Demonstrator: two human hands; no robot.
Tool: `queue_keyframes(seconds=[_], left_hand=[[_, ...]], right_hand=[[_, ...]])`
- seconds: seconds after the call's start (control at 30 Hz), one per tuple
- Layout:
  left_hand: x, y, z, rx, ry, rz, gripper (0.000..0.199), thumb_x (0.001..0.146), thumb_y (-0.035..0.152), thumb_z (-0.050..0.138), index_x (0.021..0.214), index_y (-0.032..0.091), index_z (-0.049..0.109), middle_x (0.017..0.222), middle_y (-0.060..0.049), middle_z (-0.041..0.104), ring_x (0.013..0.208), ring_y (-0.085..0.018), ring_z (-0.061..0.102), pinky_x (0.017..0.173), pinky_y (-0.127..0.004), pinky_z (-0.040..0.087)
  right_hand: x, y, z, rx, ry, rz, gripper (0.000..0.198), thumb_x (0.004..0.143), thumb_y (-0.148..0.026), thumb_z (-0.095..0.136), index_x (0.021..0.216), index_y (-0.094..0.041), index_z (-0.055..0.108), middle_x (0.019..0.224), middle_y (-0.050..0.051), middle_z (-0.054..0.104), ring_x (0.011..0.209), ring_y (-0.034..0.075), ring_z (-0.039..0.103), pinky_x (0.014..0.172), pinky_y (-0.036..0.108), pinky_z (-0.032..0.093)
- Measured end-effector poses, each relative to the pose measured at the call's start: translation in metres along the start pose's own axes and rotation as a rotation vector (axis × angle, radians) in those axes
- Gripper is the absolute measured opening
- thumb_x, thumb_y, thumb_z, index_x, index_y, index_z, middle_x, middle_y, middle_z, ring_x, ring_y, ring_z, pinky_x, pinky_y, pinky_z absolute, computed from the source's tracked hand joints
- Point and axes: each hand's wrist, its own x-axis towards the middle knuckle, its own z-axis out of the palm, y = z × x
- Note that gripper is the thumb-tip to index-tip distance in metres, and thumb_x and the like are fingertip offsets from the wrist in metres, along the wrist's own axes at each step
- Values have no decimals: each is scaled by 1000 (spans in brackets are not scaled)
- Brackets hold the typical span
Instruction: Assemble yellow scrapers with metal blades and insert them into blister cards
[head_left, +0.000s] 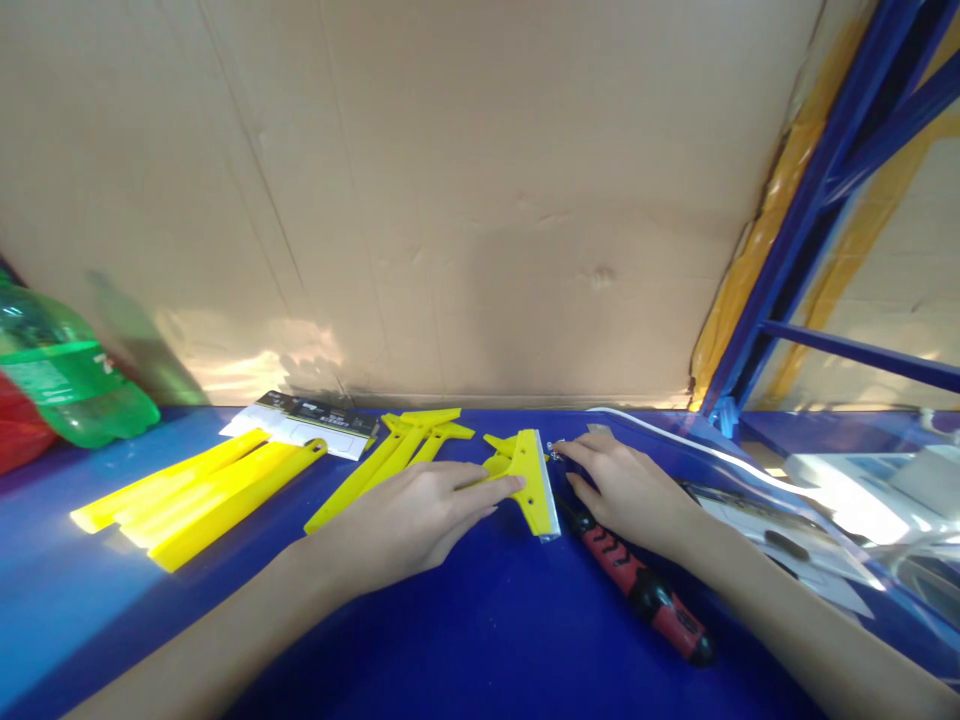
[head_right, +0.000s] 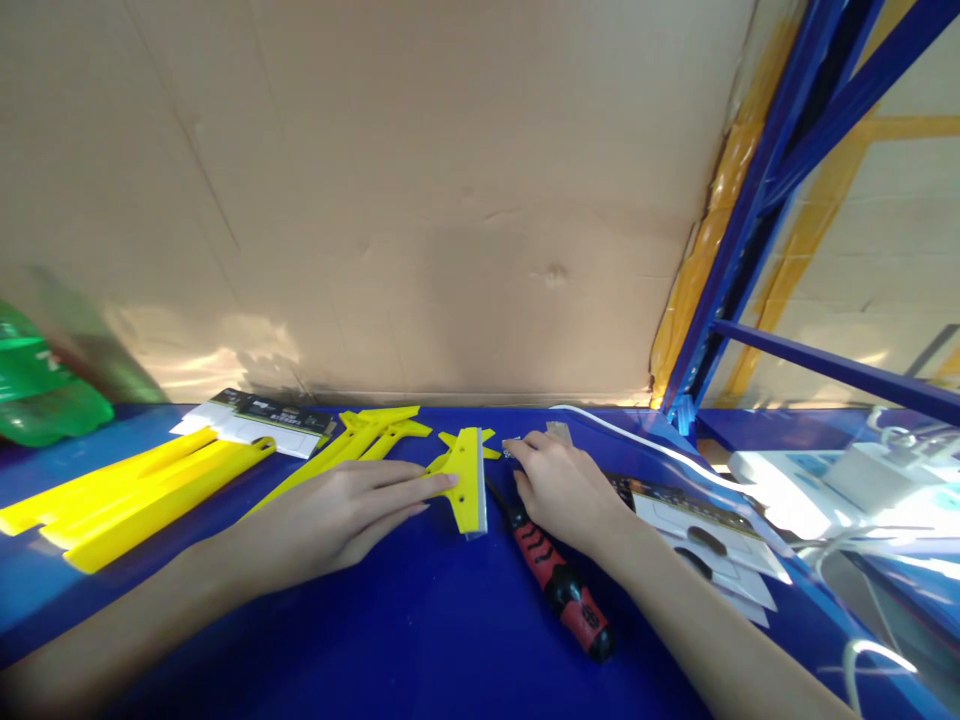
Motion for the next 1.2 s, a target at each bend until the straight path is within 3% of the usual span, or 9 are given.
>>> queue_keyframes(seconds=[0.2, 0.43, 0.67, 0.83, 1.03, 1.2], left_hand=[[-4, 1, 1, 21, 2, 19, 38, 105, 20, 44, 137, 22, 65, 119, -14, 76, 96, -27, 77, 82, -40, 65], [-1, 6, 1, -13, -84, -1, 38, 106, 21, 42, 138, 24, 63, 122, -11, 75, 102, -27, 76, 88, -44, 63], [0, 10, 3, -5, -104, 16, 43, 101, 13, 50, 142, 24, 59, 120, -10, 75, 100, -28, 76, 85, -42, 63], [1, 11, 6, -16, -108, 9, 46, 100, 11, 52, 144, 24, 58, 121, -10, 75, 103, -28, 75, 88, -42, 62], [3, 14, 5, -1, -143, -14, 46, 100, 11, 51, 144, 25, 57, 119, -9, 75, 102, -26, 75, 87, -39, 61], [0, 15, 4, 16, -139, 6, 47, 101, 11, 51, 145, 25, 56, 121, -10, 74, 102, -27, 75, 88, -40, 62]], right_hand=[[8, 5, 4, -54, -9, -45, 30, 99, -12, 53, 116, -15, 78, 110, 16, 75, 111, 32, 65, 96, 42, 51], [8, 12, 4, 8, -7, -40, 28, 96, -9, 55, 96, -18, 81, 97, 12, 78, 98, 27, 70, 89, 35, 52], [1, 12, -2, 132, -22, -32, 26, 88, -3, 57, 85, -19, 77, 86, 7, 79, 79, 22, 72, 73, 31, 51], [2, 15, 2, 234, 7, 21, 23, 78, 1, 58, 77, -22, 59, 62, -3, 64, 55, 15, 61, 54, 25, 44], [0, 18, -1, 348, 9, 60, 25, 71, 0, 56, 67, -24, 50, 55, -6, 56, 51, 14, 59, 52, 24, 44], [-4, 19, -7, 459, 29, 100, 11, 81, -16, 57, 79, -22, 65, 71, 1, 73, 65, 17, 71, 64, 28, 56]])
